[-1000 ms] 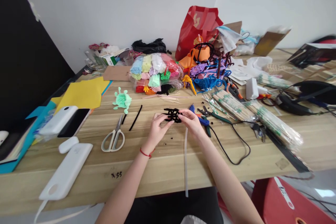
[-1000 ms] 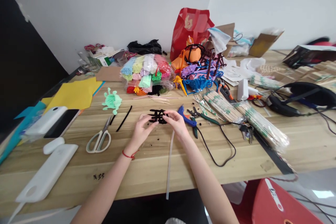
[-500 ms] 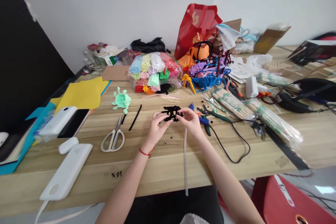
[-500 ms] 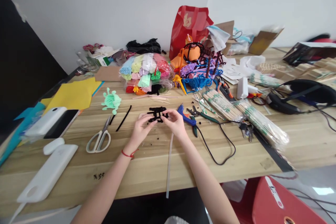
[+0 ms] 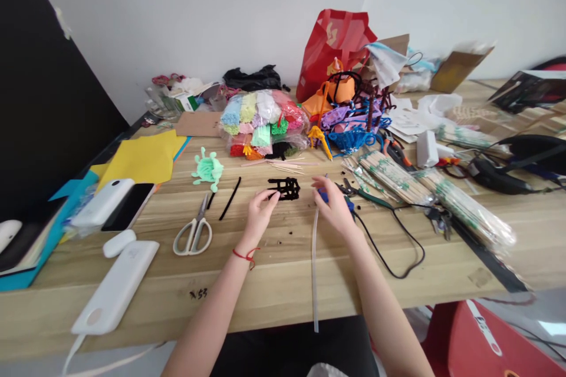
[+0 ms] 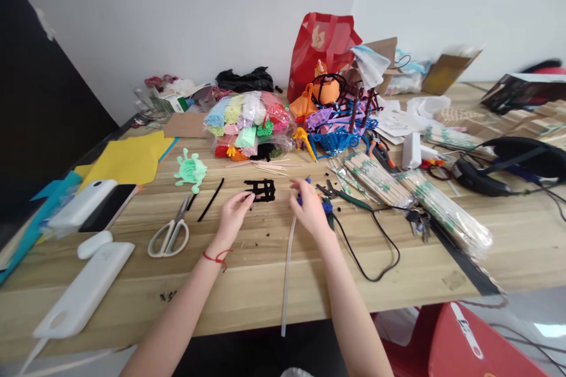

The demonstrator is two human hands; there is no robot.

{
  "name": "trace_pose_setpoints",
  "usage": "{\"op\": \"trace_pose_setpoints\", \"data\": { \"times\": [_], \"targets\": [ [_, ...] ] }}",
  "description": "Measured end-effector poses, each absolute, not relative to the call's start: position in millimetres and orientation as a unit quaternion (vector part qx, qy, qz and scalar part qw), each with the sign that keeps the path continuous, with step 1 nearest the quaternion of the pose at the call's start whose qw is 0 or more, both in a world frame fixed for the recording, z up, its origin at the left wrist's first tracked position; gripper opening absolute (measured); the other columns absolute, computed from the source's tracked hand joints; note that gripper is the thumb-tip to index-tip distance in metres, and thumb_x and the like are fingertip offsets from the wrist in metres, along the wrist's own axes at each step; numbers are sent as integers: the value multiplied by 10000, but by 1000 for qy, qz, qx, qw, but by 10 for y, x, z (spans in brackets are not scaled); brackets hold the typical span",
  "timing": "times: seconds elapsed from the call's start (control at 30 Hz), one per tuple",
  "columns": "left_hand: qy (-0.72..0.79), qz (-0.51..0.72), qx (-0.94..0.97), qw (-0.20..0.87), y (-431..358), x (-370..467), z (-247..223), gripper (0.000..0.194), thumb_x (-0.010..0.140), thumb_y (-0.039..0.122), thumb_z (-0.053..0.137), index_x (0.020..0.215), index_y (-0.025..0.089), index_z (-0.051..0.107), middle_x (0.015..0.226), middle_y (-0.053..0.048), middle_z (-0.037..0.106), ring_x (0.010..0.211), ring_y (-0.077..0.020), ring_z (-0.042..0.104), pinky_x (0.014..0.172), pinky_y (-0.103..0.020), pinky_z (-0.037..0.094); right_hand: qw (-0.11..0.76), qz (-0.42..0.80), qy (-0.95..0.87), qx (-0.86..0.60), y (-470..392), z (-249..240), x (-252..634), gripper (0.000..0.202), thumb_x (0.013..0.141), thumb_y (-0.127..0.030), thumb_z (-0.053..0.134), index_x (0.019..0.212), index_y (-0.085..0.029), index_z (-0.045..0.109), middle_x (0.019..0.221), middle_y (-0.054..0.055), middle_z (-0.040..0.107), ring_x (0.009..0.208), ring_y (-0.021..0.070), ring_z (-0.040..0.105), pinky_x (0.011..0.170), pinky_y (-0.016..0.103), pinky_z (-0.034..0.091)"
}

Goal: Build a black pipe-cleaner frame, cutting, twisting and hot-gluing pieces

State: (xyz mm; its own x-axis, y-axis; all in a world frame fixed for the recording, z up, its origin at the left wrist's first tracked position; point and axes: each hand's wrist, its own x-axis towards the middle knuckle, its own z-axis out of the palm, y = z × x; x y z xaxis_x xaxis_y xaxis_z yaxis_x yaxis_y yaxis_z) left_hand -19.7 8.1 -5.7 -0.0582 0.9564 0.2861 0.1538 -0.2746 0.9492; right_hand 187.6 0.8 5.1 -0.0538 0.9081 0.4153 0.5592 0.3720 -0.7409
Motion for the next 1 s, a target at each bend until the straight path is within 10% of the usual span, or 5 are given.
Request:
{"op": "trace_pose_setpoints", "data": {
  "times": [0.37, 0.73, 1.0],
  "targets": [
    [509, 578, 464, 438, 130, -228, -86, 282, 693, 393, 674, 855, 163, 703, 850, -52, 699, 799, -170, 614, 730, -278, 469, 187, -9, -683, -706, 80, -215, 2034, 668, 619, -27, 493, 1262, -208, 502, 1084, 144, 506, 969, 307, 480, 884, 476, 354],
    [512, 577, 458, 443, 84, -215, -14, 318, 696, 415, 668, 884, 160, 699, 893, -56, 692, 842, -172, 601, 762, -279, 455, 637, 308, -529, -469, 6, 165, 1865, 415, 797, -335, 556, 1198, -251, 490, 862, 27, 637, 708, 167, 624, 749, 373, 515],
    [501, 574, 480, 434, 75, -210, -36, 271, 739, 389, 635, 876, 164, 700, 937, -67, 692, 887, -189, 608, 812, -302, 452, 570, 452, -535, -430, -187, 283, 1659, 372, 791, -420, 588, 1087, -194, 587, 642, 8, 624, 584, 160, 617, 656, 354, 556]
  ]
}}
